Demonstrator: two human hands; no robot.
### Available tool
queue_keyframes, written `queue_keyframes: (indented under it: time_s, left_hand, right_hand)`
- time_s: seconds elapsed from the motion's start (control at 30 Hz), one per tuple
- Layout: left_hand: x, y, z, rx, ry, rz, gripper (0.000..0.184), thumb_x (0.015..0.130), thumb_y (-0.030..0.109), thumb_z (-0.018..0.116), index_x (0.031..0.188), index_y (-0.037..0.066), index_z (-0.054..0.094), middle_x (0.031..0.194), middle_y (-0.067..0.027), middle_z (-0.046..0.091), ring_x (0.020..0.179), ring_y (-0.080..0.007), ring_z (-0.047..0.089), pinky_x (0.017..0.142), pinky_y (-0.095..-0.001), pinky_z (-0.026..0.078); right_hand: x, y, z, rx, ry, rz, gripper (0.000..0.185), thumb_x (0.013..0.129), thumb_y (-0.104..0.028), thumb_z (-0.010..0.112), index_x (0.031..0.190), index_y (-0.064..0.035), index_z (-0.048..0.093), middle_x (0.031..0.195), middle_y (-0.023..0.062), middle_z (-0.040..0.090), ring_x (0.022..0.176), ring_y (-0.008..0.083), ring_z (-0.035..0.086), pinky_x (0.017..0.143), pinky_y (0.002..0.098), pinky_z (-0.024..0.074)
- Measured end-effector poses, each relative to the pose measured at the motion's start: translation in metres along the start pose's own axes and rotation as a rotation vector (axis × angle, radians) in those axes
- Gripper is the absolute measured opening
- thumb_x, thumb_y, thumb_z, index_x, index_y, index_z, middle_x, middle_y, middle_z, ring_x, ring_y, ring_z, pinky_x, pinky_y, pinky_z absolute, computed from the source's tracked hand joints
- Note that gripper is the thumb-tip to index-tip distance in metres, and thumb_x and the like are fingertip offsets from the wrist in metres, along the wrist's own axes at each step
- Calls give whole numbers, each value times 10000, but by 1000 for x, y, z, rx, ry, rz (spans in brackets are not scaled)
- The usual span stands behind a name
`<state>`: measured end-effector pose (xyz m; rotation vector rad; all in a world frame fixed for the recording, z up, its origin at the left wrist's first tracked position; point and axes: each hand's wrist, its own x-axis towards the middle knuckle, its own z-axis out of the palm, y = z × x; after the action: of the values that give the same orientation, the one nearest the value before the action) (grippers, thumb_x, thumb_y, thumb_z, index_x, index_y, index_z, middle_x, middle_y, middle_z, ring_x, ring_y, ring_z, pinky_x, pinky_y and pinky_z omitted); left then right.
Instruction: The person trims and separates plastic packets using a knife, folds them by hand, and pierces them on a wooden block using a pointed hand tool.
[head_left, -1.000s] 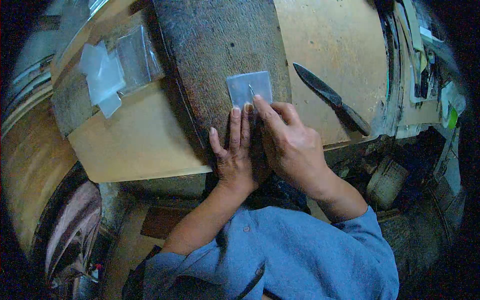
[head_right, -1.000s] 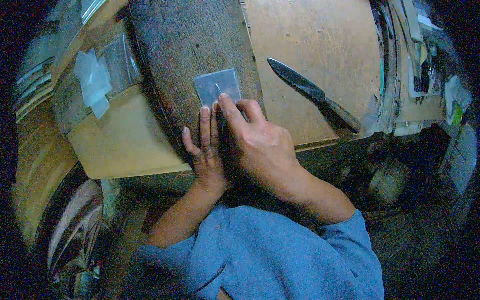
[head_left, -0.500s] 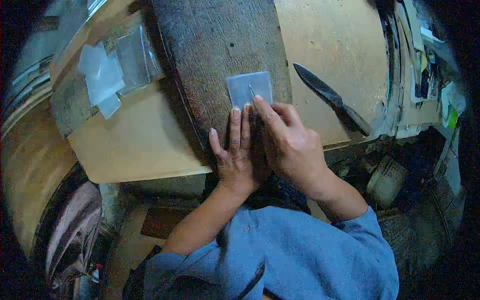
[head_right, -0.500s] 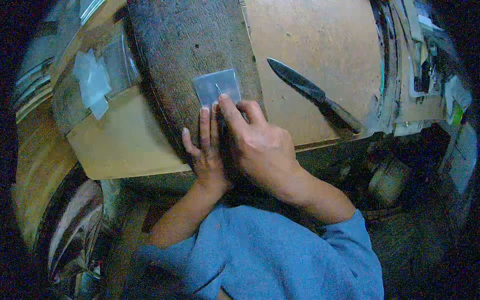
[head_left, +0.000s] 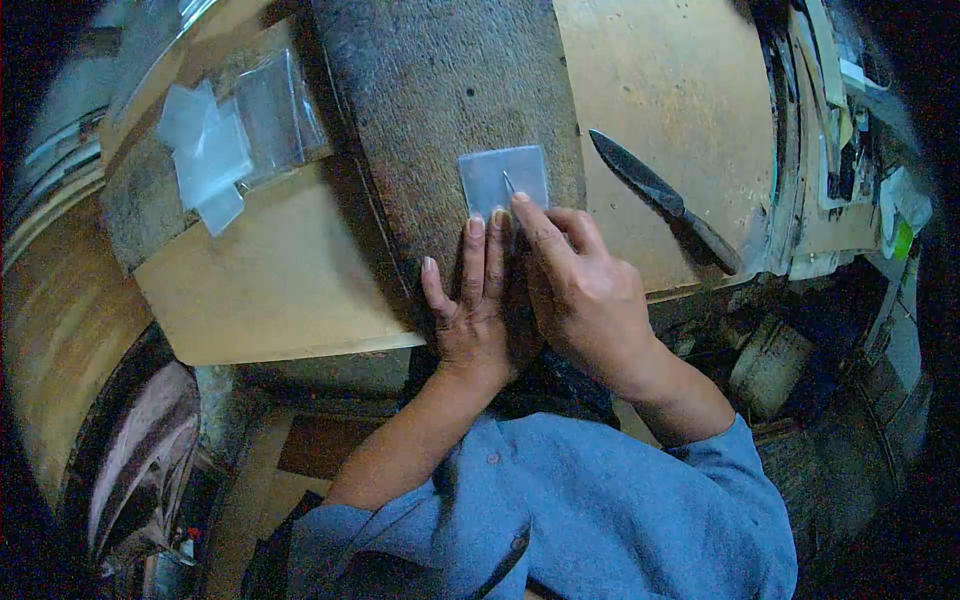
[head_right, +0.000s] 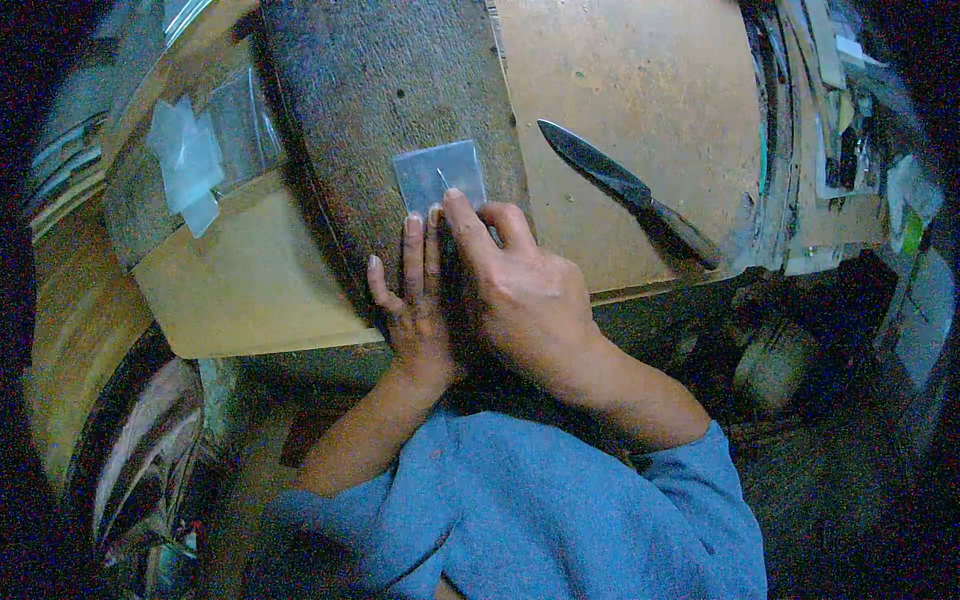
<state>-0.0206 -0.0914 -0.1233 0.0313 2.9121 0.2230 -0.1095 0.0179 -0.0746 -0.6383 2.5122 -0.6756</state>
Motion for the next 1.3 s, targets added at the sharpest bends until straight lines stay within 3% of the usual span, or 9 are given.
queue_keyframes:
  time_s: [0.1, 0.7, 1.3]
  left_hand:
    - [0, -1, 3, -11, -10, 15, 653, 852, 446, 411, 1415, 133, 306, 1492, -120, 227, 1398, -266, 152, 1034, -610, 69]
    - [1, 0, 4, 96, 24, 13, 625, 865, 433, 391, 1407, 131, 321, 1482, -112, 252, 1391, -257, 181, 1041, -607, 82]
    - [0, -2, 0, 0, -17, 24, 638, 866, 452, 391, 1411, 129, 315, 1483, -118, 244, 1393, -257, 170, 1033, -608, 81]
  right_hand:
    - [0, 1, 0, 12, -16, 15, 558, 790, -108, 553, 1325, -85, 394, 1103, 161, 515, 696, 328, 645, 545, 383, 548]
    - [0, 0, -1, 3, -4, 2, 543, 790, -119, 560, 1311, -80, 411, 1088, 152, 518, 674, 316, 644, 529, 372, 546]
    - [1, 3, 0, 25, -2, -16, 556, 778, -105, 569, 1311, -86, 412, 1081, 154, 521, 704, 325, 639, 551, 383, 551]
